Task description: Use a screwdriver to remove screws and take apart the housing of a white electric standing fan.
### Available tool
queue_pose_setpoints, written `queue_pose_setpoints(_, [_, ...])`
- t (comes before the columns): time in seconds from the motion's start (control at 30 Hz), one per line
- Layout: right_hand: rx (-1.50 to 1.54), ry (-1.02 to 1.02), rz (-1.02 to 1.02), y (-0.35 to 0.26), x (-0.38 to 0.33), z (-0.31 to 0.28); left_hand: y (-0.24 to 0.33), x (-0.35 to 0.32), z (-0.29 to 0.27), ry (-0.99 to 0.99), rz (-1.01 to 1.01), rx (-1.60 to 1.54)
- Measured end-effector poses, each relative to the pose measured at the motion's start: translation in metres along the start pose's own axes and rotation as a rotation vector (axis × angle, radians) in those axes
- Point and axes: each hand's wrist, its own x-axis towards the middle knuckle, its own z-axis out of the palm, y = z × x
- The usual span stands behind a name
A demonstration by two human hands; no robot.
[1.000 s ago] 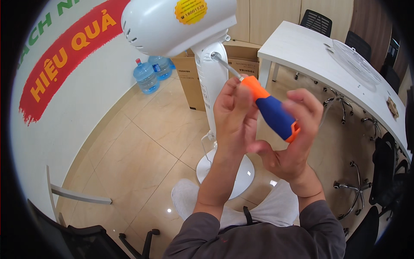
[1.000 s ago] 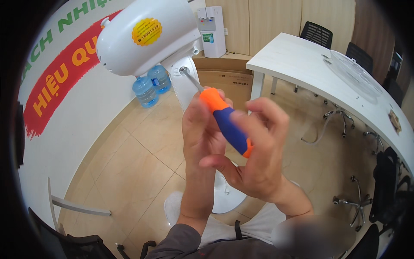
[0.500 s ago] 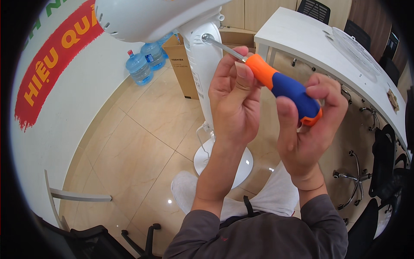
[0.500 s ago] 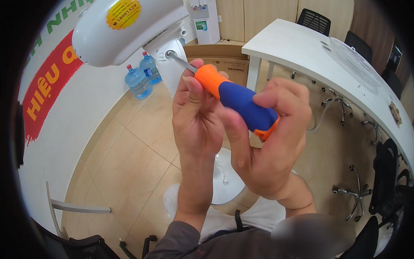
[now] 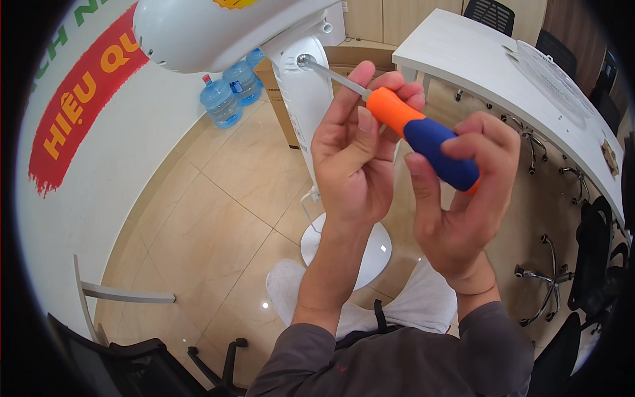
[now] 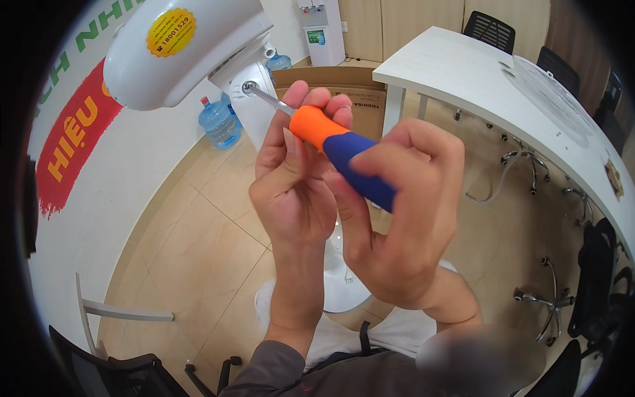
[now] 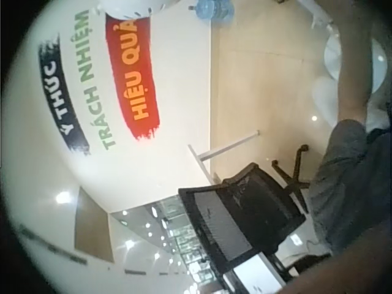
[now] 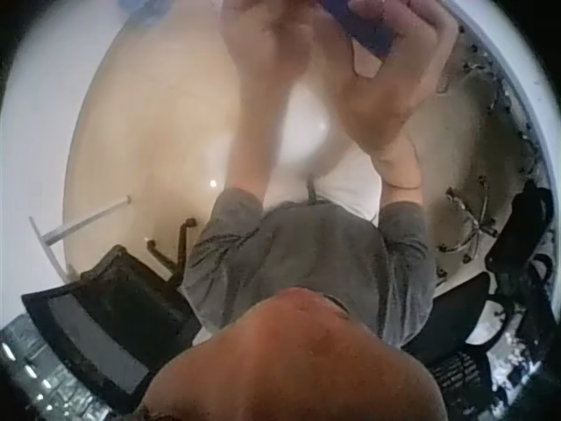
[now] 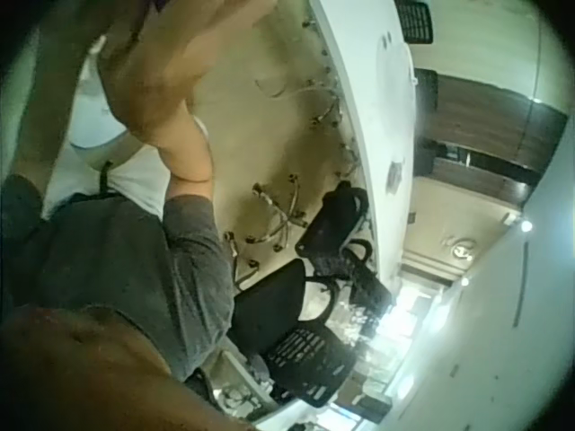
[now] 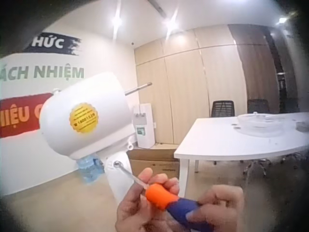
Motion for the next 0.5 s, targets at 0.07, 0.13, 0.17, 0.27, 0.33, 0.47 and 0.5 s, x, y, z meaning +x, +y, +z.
queue_pose_setpoints(0.07, [0.006,0.000,-0.091,0.005,0.004,-0.004,0.007,-0.005,0.009,0.073,-0.043,-0.035])
queue_pose_setpoints(0.13, [-0.125,-0.039,-0.186,0.007,0.003,-0.007,0.009,-0.012,0.007,0.152,0.095,0.323])
queue_pose_setpoints(0.17, [-0.122,-0.038,-0.186,0.006,0.003,-0.007,0.011,-0.014,0.003,0.229,0.231,0.678])
queue_pose_setpoints(0.27, [0.116,0.035,-0.053,0.003,0.005,0.000,0.040,0.015,-0.041,0.459,0.701,0.977])
queue_pose_setpoints(0.33, [0.100,0.101,-0.081,0.006,0.005,0.008,0.066,0.059,-0.053,0.365,0.526,0.765])
queue_pose_setpoints(0.47, [0.098,0.095,-0.001,0.001,0.008,0.013,0.075,0.106,-0.048,-0.103,-0.018,0.432])
queue_pose_setpoints(0.5, [0.050,0.101,-0.064,0.001,0.012,0.012,0.077,0.111,-0.050,-0.104,-0.017,0.431])
